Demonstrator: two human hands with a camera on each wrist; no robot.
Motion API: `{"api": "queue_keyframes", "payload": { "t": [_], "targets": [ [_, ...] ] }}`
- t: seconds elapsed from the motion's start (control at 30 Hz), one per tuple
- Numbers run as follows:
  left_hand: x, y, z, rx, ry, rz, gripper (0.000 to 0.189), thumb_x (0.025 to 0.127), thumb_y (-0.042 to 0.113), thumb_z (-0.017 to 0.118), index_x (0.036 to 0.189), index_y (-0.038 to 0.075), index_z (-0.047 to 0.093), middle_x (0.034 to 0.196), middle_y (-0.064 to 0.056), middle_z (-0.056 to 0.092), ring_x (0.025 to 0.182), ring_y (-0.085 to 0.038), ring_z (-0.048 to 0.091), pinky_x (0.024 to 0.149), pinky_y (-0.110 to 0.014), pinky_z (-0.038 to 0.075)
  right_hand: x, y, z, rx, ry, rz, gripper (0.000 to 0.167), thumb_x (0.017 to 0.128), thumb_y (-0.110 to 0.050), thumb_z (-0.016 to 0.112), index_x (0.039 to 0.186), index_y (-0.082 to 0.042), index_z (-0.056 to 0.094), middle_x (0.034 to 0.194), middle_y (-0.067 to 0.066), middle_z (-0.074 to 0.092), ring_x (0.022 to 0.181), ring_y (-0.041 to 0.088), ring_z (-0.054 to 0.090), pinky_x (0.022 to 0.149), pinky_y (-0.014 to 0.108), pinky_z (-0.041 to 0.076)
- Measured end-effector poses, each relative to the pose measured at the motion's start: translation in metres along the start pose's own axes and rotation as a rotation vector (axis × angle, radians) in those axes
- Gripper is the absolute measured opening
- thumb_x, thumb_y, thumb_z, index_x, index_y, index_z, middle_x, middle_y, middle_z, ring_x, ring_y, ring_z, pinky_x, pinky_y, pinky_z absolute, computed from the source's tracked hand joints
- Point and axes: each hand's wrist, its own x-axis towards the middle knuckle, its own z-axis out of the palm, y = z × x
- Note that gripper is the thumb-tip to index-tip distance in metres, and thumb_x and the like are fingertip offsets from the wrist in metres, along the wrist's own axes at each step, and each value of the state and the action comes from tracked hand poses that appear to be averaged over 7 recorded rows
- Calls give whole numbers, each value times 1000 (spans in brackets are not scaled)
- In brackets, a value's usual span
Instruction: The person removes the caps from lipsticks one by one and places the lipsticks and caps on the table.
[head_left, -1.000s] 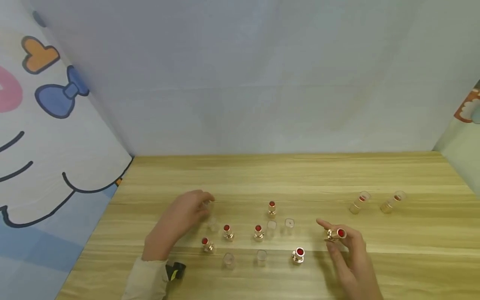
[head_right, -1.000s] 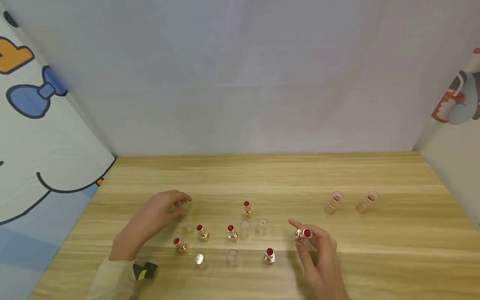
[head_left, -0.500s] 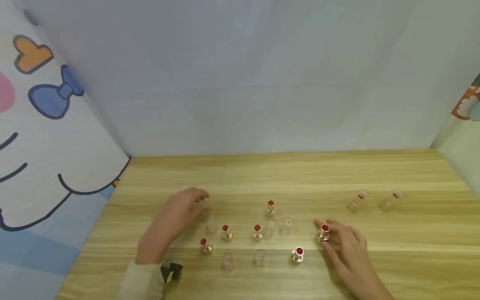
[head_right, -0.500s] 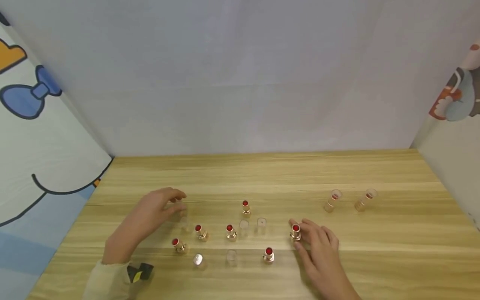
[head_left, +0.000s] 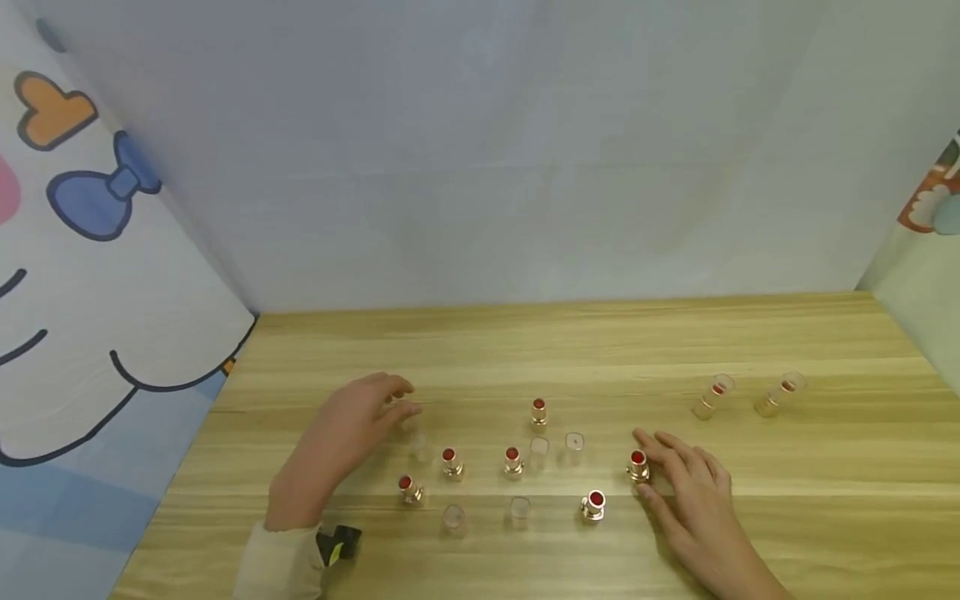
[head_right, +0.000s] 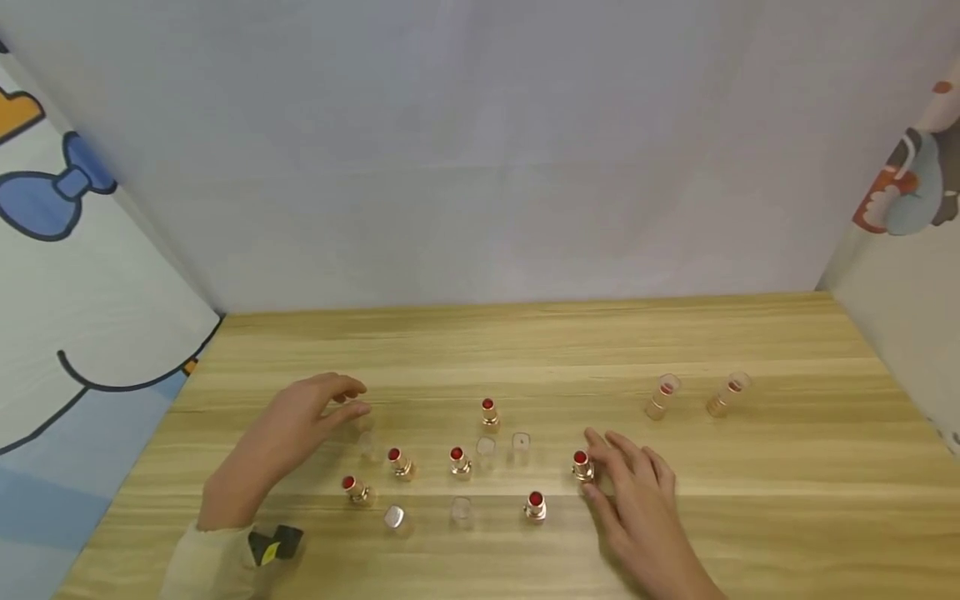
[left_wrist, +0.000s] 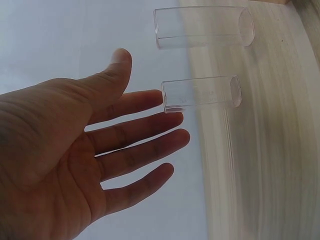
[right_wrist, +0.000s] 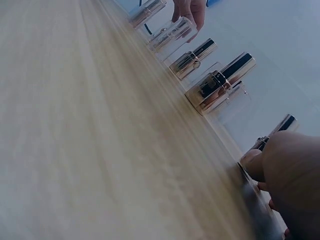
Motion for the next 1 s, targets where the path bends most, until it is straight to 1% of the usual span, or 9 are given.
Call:
{"api": "queue_keyframes", "payload": {
  "t": [0.17,0.4,0.47,0.63,0.73,0.8,0.83,0.9,1.0],
  "targets": [
    [-1,1,-3,23,2,-1,38,104,34,64,125,3,70,123,-14,74,104,-29,72,93,-51,58,0,1,0,-34,2,4,70,87,-10,79,151,-10,52,138,11,67,134,33,48,121,27,9],
    [0,0,-3,40,5,5,37,103,35,65,124,5,71,120,-12,75,104,-29,72,93,-51,58,-1,-1,-1,-81,-50,47,71,93,-16,75,156,-6,45,142,15,65,140,40,44,117,56,21],
    [0,0,-4,41,3,7,37,103,35,65,124,5,71,119,-12,76,104,-29,72,94,-51,58,-1,-2,-1,-91,-71,62,72,94,-17,74,157,-5,42,147,17,62,143,42,41,118,60,21],
    [1,0,-4,45,-2,19,35,103,33,66,122,5,72,118,-12,76,105,-30,72,94,-52,57,-2,-1,-2,-106,-93,67,71,95,-21,73,157,-3,42,158,18,51,146,42,37,126,51,13],
    [1,-1,-3,44,-4,23,34,103,32,66,122,5,72,119,-12,75,108,-31,72,96,-53,57,-3,1,-4,-67,-73,57,59,91,-18,77,145,-6,55,160,18,48,145,41,38,122,52,18],
    [1,-2,-3,46,-4,26,33,102,31,67,121,4,72,118,-13,75,108,-32,71,96,-54,57,-3,1,-6,-1,-49,63,50,88,-13,78,135,-10,63,159,19,48,144,40,39,116,56,23],
    [1,-3,-3,47,-4,24,33,102,31,67,121,4,72,118,-13,75,109,-33,71,96,-54,57,-2,1,-7,39,-36,72,45,87,-9,78,130,-12,64,159,19,49,143,38,40,116,54,24],
    [0,-3,-3,51,-3,23,33,102,30,67,120,4,72,118,-13,75,109,-33,71,96,-54,57,-1,1,-10,111,5,101,44,85,1,77,123,-17,66,157,18,51,143,29,41,120,42,24],
    [1,-3,-4,54,-6,19,32,102,31,68,121,5,72,119,-13,75,109,-33,71,96,-54,57,3,2,-14,171,129,131,46,84,15,71,121,-12,68,148,18,59,140,10,44,117,16,27]
  ]
}}
